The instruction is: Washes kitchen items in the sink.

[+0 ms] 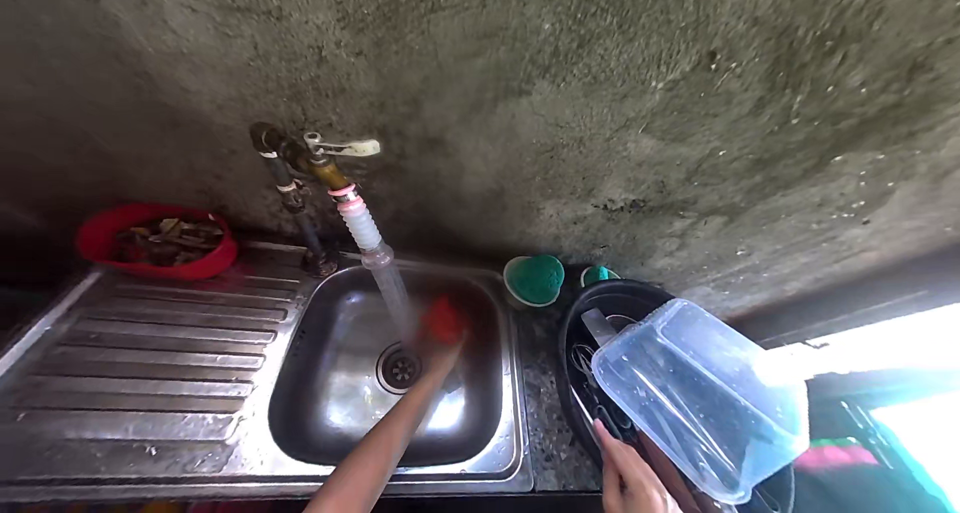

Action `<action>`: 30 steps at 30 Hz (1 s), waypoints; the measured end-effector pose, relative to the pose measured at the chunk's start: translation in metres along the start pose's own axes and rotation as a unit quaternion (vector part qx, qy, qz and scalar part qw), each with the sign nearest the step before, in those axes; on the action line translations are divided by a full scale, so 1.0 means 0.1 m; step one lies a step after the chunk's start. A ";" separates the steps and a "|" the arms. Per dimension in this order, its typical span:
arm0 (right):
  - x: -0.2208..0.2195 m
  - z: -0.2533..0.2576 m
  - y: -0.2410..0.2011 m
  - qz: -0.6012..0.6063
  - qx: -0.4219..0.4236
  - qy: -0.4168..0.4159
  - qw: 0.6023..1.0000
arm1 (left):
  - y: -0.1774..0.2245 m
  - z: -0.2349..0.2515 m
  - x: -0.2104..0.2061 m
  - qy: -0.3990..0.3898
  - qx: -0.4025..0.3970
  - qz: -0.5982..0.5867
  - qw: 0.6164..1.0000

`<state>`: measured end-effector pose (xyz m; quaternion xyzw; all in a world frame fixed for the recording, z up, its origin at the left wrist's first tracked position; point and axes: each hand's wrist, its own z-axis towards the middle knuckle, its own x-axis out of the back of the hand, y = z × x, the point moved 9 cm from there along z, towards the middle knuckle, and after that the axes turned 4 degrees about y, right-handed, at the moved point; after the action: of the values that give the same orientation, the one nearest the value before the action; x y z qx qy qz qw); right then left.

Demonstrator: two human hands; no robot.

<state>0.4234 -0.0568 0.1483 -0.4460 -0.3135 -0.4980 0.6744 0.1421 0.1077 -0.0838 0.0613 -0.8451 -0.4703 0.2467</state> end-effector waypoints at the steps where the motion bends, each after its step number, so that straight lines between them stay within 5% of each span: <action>1: -0.05 -0.01 -0.01 0.005 -0.003 -0.005 1.000 | 0.04 0.00 0.01 -0.005 0.014 -0.004 1.000; 7: -0.09 -0.02 -0.60 0.085 0.048 0.047 0.994 | 0.03 0.08 0.52 0.027 0.030 -0.084 0.996; 10: -0.49 0.12 -1.13 0.162 0.069 0.010 0.984 | -0.02 0.08 0.88 0.042 0.009 -0.093 0.995; 13: -1.36 0.36 -1.74 0.157 0.126 -0.146 0.969 | -0.11 -0.01 1.07 -0.027 0.042 -0.112 0.992; 15: -2.02 0.39 -2.06 0.076 0.180 -0.364 0.911 | -0.10 -0.11 1.16 -0.080 0.089 -0.163 0.979; 17: -2.46 0.38 -2.21 -0.008 0.224 -0.456 0.861 | -0.05 -0.18 1.28 -0.103 0.118 -0.189 0.969; 22: -2.55 0.69 -2.38 0.066 0.273 -0.452 0.846 | 0.09 -0.09 1.66 -0.125 -0.007 -0.083 0.989; 26: -2.42 1.03 -2.19 0.292 0.145 -0.375 0.868 | 0.12 -0.12 1.57 -0.188 -0.152 0.007 0.970; 30: -2.42 1.19 -1.95 0.269 0.066 -0.364 0.889 | 0.06 -0.06 1.36 -0.195 -0.167 0.131 0.958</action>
<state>0.1662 0.1263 0.0436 -0.6178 -0.4372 -0.0787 0.6489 0.0274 0.0609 -0.0281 -0.1845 -0.7866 -0.5715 0.1435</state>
